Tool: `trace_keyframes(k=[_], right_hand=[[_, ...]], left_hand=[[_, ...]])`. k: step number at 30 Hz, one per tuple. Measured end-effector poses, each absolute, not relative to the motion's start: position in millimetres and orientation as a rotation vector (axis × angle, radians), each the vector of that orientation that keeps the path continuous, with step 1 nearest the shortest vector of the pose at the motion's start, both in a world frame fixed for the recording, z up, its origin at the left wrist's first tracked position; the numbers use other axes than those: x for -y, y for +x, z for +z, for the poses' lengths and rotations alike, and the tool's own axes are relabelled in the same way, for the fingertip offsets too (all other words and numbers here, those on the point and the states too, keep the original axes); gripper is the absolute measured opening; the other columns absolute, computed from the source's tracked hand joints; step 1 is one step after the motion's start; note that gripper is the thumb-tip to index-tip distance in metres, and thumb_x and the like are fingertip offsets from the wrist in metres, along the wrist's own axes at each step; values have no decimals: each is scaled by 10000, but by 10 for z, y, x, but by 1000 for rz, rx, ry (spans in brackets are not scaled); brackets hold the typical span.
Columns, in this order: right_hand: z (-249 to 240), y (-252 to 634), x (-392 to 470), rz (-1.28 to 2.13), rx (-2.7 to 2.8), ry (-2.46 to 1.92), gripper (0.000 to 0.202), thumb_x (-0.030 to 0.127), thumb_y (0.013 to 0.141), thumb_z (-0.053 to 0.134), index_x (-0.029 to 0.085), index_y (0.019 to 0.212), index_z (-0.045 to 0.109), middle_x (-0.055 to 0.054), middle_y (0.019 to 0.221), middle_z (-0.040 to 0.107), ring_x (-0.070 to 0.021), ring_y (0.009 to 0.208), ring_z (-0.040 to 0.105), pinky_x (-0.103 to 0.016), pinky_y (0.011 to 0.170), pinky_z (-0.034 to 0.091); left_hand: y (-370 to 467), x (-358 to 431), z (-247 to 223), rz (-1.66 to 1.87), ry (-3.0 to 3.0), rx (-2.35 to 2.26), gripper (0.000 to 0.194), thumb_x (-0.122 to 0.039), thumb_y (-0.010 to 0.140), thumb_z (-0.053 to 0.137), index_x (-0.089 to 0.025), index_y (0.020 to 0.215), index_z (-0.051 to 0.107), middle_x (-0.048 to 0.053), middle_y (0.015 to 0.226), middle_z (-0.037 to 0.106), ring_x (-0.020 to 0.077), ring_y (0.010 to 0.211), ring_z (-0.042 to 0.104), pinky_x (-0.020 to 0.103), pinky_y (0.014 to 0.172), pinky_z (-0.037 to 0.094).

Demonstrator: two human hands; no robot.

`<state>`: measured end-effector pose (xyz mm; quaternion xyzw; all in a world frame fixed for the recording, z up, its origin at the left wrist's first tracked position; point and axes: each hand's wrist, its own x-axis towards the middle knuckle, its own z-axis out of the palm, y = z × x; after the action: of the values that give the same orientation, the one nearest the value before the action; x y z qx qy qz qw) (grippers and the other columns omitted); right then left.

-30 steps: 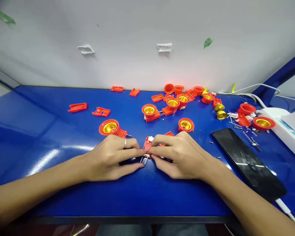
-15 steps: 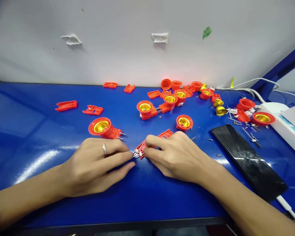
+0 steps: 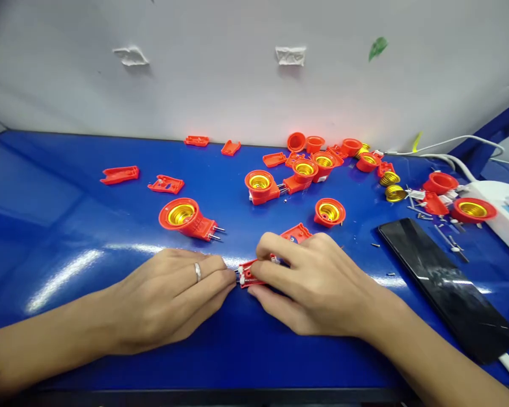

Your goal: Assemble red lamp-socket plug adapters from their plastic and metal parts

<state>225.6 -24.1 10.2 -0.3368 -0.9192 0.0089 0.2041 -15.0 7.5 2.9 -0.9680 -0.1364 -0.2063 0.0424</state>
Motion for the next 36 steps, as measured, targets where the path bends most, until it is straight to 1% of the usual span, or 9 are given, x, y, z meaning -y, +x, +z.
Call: trace_keyframes(k=[6, 10, 16, 22, 25, 29, 32, 34, 36], right_hand=[[78, 2229, 218, 54, 2639, -1021, 225, 287, 1004, 508, 257, 1174, 652, -16, 1067, 643, -116, 760, 619, -284, 545, 327], [50, 2210, 235, 56, 2655, -1003, 234, 296, 1020, 485, 246, 1164, 662, -10, 1067, 665, -123, 810, 648, -297, 568, 349], [31, 2205, 238, 25, 2608, -963, 197, 283, 1005, 520, 231, 1098, 685, 8, 1017, 688, -117, 789, 665, -313, 530, 336], [6, 2265, 238, -31, 2622, -926, 243, 236, 995, 509, 218, 1200, 637, -33, 1063, 684, -136, 802, 659, -308, 558, 347], [16, 2284, 255, -35, 2619, -886, 240, 201, 984, 481, 216, 1150, 652, -43, 1062, 681, -117, 726, 638, -296, 551, 355], [35, 2256, 275, -1, 2619, -870, 245, 150, 955, 470, 201, 1072, 679, -34, 1035, 700, -125, 759, 660, -296, 541, 379], [21, 2228, 283, 7, 2578, -823, 226, 123, 923, 490, 179, 1031, 680, -41, 1008, 708, -128, 741, 655, -293, 549, 413], [7, 2216, 289, -2, 2556, -769, 203, 110, 905, 508, 157, 1011, 676, -46, 978, 709, -118, 685, 628, -287, 540, 417], [4, 2204, 297, -12, 2576, -727, 184, 103, 905, 504, 147, 963, 673, -39, 956, 709, -102, 599, 565, -293, 497, 379]], left_hand=[[-195, -66, 2, -543, -2949, 427, 156, -58, 900, 501, -166, 801, 556, -5, 643, 508, 166, 481, 405, 347, 434, 302], [-191, -59, 19, -473, -2942, 416, 192, -28, 876, 440, -172, 790, 533, 5, 634, 492, 176, 477, 399, 348, 431, 279], [-165, -55, 81, -408, -2975, 452, 312, 34, 880, 314, -157, 810, 551, 28, 672, 547, 162, 449, 412, 339, 411, 285], [-169, -45, 86, -368, -3004, 466, 320, 26, 888, 290, -150, 829, 550, 25, 681, 546, 155, 443, 423, 316, 401, 314], [-173, -49, 84, -345, -3022, 452, 313, 40, 862, 294, -163, 818, 529, 19, 673, 540, 157, 438, 422, 314, 397, 316], [-166, -61, 78, -387, -3003, 414, 302, 49, 836, 314, -171, 805, 519, 20, 662, 539, 168, 450, 421, 323, 399, 307], [-152, -64, 83, -404, -3003, 417, 303, 58, 831, 320, -176, 776, 505, 26, 663, 544, 173, 485, 459, 322, 430, 342], [-145, -65, 89, -408, -3013, 416, 311, 63, 831, 314, -179, 761, 497, 22, 658, 541, 166, 491, 456, 313, 442, 347], [-142, -76, 92, -407, -3024, 423, 308, 57, 840, 319, -178, 754, 500, 17, 657, 537, 158, 496, 448, 309, 448, 339]])
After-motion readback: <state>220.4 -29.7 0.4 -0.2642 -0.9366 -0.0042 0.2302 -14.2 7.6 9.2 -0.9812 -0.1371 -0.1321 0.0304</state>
